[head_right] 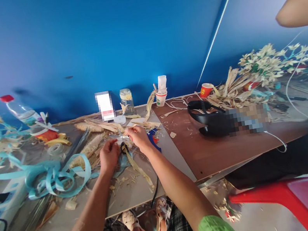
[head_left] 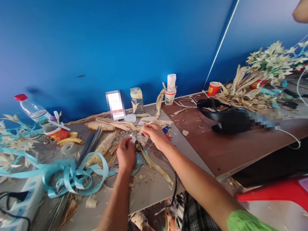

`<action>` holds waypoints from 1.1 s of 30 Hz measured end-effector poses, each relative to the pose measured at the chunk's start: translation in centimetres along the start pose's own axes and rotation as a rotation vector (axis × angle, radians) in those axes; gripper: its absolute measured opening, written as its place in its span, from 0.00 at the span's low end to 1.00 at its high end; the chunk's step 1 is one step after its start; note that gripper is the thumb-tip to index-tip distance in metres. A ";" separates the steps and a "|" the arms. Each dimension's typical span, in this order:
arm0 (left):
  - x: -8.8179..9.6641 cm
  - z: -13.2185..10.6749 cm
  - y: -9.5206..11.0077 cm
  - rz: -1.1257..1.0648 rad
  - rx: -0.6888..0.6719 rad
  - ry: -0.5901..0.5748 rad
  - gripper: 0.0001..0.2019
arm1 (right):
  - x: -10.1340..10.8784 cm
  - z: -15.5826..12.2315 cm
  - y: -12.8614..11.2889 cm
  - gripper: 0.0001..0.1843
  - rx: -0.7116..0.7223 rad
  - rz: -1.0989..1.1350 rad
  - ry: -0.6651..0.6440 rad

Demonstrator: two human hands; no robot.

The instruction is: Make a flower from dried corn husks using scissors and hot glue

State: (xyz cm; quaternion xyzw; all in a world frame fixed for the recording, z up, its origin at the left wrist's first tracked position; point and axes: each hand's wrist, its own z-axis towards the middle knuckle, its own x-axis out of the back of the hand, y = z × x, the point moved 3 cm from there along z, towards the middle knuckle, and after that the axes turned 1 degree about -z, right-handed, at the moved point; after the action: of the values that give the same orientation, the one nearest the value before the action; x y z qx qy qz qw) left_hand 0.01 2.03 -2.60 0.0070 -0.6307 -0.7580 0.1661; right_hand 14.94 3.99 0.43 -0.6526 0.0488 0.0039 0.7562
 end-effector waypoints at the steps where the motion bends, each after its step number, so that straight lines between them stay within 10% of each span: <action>1: 0.1 0.0 0.1 0.077 -0.033 -0.001 0.11 | 0.0 0.0 0.1 0.15 -0.010 0.031 -0.009; 27: 0.2 -0.6 2.0 0.248 -0.384 0.005 0.10 | -0.5 -0.5 -0.8 0.13 -0.098 0.369 -0.234; 33: 0.3 -1.0 2.4 -0.063 -0.194 -0.016 0.15 | -0.5 -0.2 0.1 0.14 -0.119 0.216 -0.172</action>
State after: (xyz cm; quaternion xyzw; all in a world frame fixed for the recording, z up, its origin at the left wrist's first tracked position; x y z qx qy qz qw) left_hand 0.55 0.63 -0.46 0.0045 -0.5551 -0.8204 0.1369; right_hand 14.38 3.86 0.31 -0.6846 0.0537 0.1441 0.7126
